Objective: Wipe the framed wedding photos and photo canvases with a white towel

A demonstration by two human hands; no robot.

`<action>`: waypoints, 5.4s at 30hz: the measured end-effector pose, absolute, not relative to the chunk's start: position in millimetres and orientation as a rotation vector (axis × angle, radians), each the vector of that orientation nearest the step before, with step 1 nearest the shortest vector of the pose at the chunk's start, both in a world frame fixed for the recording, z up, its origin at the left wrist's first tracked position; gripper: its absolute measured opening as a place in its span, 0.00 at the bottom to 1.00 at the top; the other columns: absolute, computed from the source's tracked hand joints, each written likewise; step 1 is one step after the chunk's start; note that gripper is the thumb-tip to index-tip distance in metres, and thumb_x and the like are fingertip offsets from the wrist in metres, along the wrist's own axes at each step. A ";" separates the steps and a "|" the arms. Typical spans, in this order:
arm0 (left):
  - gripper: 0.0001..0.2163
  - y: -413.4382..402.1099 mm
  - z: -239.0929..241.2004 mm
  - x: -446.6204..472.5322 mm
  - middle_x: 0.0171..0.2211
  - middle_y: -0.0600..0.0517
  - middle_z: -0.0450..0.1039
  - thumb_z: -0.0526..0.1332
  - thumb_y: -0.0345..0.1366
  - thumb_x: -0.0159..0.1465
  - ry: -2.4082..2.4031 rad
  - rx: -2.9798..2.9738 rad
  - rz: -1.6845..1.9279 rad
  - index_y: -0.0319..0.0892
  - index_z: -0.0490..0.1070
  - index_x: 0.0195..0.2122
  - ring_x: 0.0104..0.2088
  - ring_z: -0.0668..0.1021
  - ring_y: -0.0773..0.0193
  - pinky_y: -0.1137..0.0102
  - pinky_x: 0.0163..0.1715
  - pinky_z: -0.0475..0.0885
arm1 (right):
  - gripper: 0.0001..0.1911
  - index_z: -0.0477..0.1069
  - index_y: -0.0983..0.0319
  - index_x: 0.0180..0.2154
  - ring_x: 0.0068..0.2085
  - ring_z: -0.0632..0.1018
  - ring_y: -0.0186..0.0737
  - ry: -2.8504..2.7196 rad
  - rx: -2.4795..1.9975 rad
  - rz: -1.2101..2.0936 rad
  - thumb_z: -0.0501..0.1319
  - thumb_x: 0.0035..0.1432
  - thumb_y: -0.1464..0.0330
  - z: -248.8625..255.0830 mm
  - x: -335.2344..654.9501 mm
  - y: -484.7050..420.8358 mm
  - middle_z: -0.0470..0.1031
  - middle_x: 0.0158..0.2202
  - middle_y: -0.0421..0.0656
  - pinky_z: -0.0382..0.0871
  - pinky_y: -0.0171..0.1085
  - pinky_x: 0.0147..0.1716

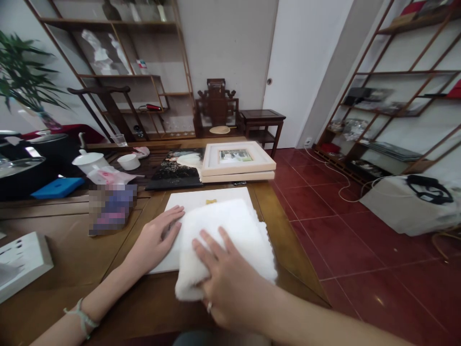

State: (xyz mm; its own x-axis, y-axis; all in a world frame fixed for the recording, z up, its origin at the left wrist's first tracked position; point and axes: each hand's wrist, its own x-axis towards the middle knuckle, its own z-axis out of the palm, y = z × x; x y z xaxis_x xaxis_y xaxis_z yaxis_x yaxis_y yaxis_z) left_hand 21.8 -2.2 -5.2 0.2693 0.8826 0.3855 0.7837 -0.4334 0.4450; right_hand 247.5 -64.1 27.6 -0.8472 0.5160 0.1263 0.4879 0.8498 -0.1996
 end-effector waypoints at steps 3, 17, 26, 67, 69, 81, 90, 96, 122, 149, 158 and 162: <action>0.17 -2.0 -4.3 20.9 0.51 0.39 0.71 0.50 0.32 0.60 1.543 2.381 0.888 0.32 0.72 0.47 0.55 0.70 0.53 0.55 0.56 0.64 | 0.09 0.75 0.65 0.32 0.64 0.45 0.60 -2.897 -0.661 0.263 0.60 0.53 0.65 29.0 245.7 -70.9 0.50 0.64 0.56 0.33 0.60 0.59; 0.16 -1.3 -8.1 20.5 0.51 0.42 0.71 0.52 0.36 0.63 1.556 2.363 0.900 0.35 0.72 0.46 0.55 0.70 0.54 0.56 0.56 0.64 | 0.15 0.72 0.66 0.45 0.62 0.58 0.49 -2.679 -0.804 0.254 0.54 0.62 0.66 30.8 234.3 31.1 0.66 0.56 0.56 0.48 0.54 0.59; 0.15 -2.7 -5.9 21.6 0.52 0.42 0.71 0.52 0.35 0.63 1.568 2.368 0.896 0.37 0.72 0.46 0.55 0.70 0.53 0.54 0.55 0.64 | 0.14 0.74 0.64 0.43 0.61 0.59 0.49 -2.704 -0.831 0.254 0.51 0.63 0.68 34.5 233.5 35.9 0.68 0.54 0.53 0.49 0.54 0.58; 0.17 -3.3 -3.5 21.0 0.52 0.40 0.71 0.49 0.33 0.62 1.558 2.359 0.878 0.33 0.72 0.48 0.55 0.70 0.53 0.55 0.55 0.65 | 0.14 0.73 0.63 0.44 0.64 0.51 0.56 -2.877 -0.823 0.292 0.56 0.57 0.67 44.8 229.4 -47.4 0.59 0.60 0.54 0.42 0.57 0.60; 0.17 -3.4 -3.4 21.8 0.52 0.42 0.71 0.50 0.34 0.63 1.565 2.357 0.890 0.35 0.72 0.48 0.55 0.71 0.53 0.55 0.55 0.65 | 0.14 0.72 0.65 0.45 0.64 0.47 0.56 -2.809 -0.928 0.265 0.55 0.58 0.69 39.5 227.4 -21.8 0.57 0.61 0.56 0.41 0.59 0.59; 0.22 -8.1 2.5 23.0 0.62 0.44 0.57 0.44 0.40 0.68 1.584 2.206 1.221 0.37 0.56 0.60 0.62 0.60 0.59 0.60 0.61 0.54 | 0.13 0.73 0.64 0.43 0.63 0.52 0.59 -2.790 -0.913 0.106 0.54 0.59 0.67 34.1 195.5 36.8 0.58 0.61 0.54 0.44 0.65 0.55; 0.23 -10.3 3.4 23.6 0.62 0.45 0.57 0.41 0.42 0.68 1.598 2.140 1.215 0.38 0.58 0.60 0.62 0.60 0.59 0.59 0.61 0.54 | 0.12 0.76 0.63 0.35 0.59 0.59 0.61 -2.985 -0.412 0.155 0.58 0.53 0.63 49.6 211.2 -49.8 0.62 0.58 0.54 0.47 0.61 0.56; 0.24 -7.4 1.7 25.0 0.54 0.42 0.68 0.41 0.42 0.68 1.590 2.190 0.973 0.32 0.70 0.50 0.57 0.69 0.57 0.61 0.58 0.61 | 0.12 0.72 0.65 0.41 0.60 0.60 0.52 -2.949 -0.682 0.134 0.57 0.53 0.69 49.9 228.7 -36.1 0.68 0.53 0.55 0.51 0.53 0.57; 0.17 -4.4 -5.3 22.3 0.53 0.40 0.69 0.51 0.35 0.64 1.615 2.373 0.872 0.33 0.72 0.49 0.55 0.70 0.53 0.57 0.55 0.66 | 0.09 0.68 0.65 0.34 0.33 0.74 0.49 -2.596 -1.384 0.053 0.52 0.55 0.69 42.7 251.8 53.0 0.74 0.33 0.52 0.63 0.39 0.28; 0.17 -4.6 -3.9 23.1 0.53 0.42 0.69 0.51 0.37 0.64 1.608 2.366 0.873 0.35 0.71 0.49 0.56 0.70 0.54 0.56 0.55 0.65 | 0.09 0.74 0.64 0.38 0.60 0.60 0.52 -2.530 -1.048 0.060 0.57 0.56 0.71 20.9 282.1 52.7 0.65 0.57 0.54 0.53 0.54 0.57; 0.19 -4.2 -3.5 23.7 0.54 0.40 0.69 0.51 0.38 0.64 1.612 2.348 0.866 0.32 0.71 0.49 0.56 0.69 0.53 0.57 0.56 0.64 | 0.12 0.74 0.66 0.31 0.62 0.57 0.56 -2.669 -1.117 0.141 0.56 0.44 0.78 27.0 277.4 -4.9 0.63 0.57 0.58 0.47 0.58 0.58; 0.19 -5.3 -3.8 24.3 0.54 0.40 0.69 0.51 0.38 0.63 1.626 2.341 0.856 0.32 0.70 0.50 0.56 0.69 0.54 0.57 0.56 0.64 | 0.12 0.74 0.63 0.29 0.60 0.60 0.57 -2.695 -1.109 0.222 0.56 0.41 0.78 40.6 278.0 -51.4 0.66 0.56 0.55 0.51 0.56 0.58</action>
